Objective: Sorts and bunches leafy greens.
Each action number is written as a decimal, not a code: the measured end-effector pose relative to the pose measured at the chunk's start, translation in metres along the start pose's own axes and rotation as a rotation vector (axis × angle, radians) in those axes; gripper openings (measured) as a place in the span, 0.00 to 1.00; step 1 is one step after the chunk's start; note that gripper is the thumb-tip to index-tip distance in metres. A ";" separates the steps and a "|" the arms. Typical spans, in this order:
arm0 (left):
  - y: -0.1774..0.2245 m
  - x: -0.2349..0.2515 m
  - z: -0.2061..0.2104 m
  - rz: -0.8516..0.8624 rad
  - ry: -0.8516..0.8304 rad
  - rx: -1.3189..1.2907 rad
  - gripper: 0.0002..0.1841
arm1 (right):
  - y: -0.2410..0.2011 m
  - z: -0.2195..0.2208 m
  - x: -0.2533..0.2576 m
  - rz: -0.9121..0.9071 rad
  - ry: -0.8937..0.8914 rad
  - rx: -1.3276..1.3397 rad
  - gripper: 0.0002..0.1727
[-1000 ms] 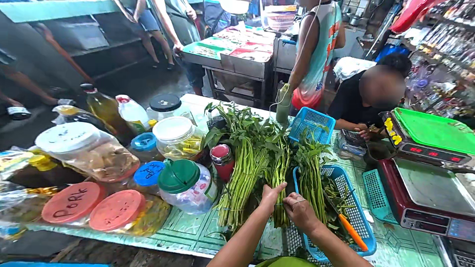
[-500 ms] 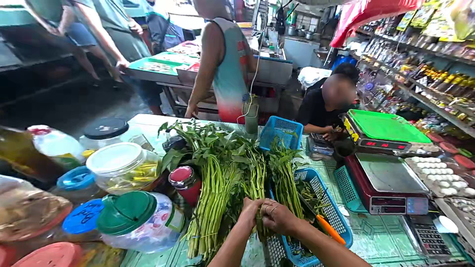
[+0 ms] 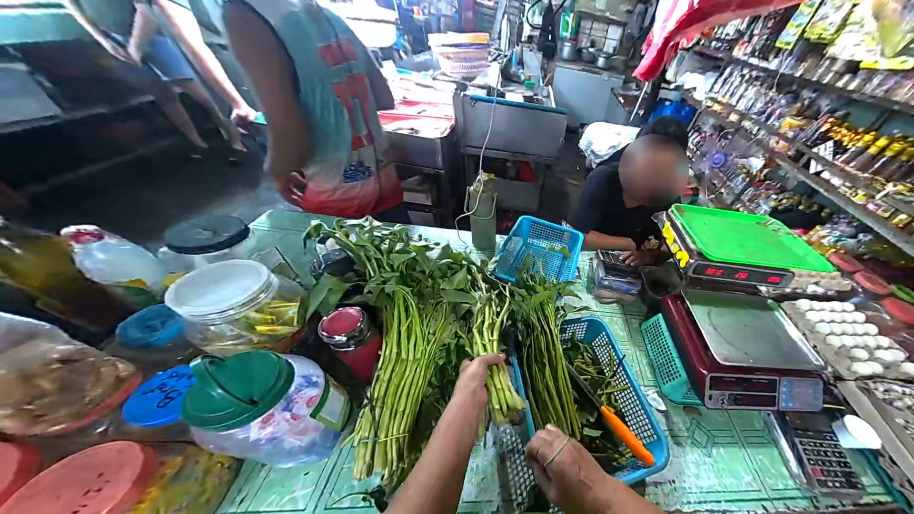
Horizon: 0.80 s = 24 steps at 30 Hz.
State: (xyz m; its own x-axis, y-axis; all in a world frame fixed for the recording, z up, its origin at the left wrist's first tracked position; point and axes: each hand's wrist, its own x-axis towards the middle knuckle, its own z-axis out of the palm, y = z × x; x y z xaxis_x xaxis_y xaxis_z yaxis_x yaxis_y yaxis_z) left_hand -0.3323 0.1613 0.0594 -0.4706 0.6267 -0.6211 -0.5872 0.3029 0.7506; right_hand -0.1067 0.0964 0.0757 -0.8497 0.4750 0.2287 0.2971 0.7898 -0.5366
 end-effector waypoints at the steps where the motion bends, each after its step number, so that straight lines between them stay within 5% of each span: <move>1: 0.006 0.000 -0.005 0.026 0.007 0.005 0.30 | 0.003 0.002 -0.010 -0.001 -0.017 0.012 0.06; 4: 0.022 -0.008 -0.029 0.133 -0.026 0.254 0.41 | 0.027 -0.009 -0.026 0.256 -0.084 0.175 0.11; 7: 0.020 -0.004 -0.063 0.329 0.118 0.806 0.51 | 0.052 -0.031 -0.028 0.497 0.039 0.338 0.13; 11: -0.020 0.003 -0.090 0.712 0.248 1.413 0.41 | 0.063 -0.042 -0.022 0.573 0.133 0.400 0.13; 15: -0.036 -0.011 -0.077 0.936 0.201 1.366 0.36 | 0.054 -0.043 -0.007 0.616 0.172 0.640 0.09; 19: -0.024 -0.040 -0.040 0.900 -0.033 1.373 0.33 | 0.050 -0.033 0.016 0.606 0.231 0.845 0.06; 24: -0.052 0.006 -0.044 0.600 0.086 1.583 0.65 | 0.052 -0.024 0.028 0.588 0.172 0.753 0.06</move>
State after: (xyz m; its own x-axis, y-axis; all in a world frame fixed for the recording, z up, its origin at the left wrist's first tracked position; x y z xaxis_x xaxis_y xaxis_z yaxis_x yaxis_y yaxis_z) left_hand -0.3331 0.1173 0.0066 -0.4293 0.8896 -0.1561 0.8348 0.4568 0.3073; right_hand -0.1044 0.1605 0.0737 -0.5617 0.8120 -0.1587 0.2464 -0.0189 -0.9690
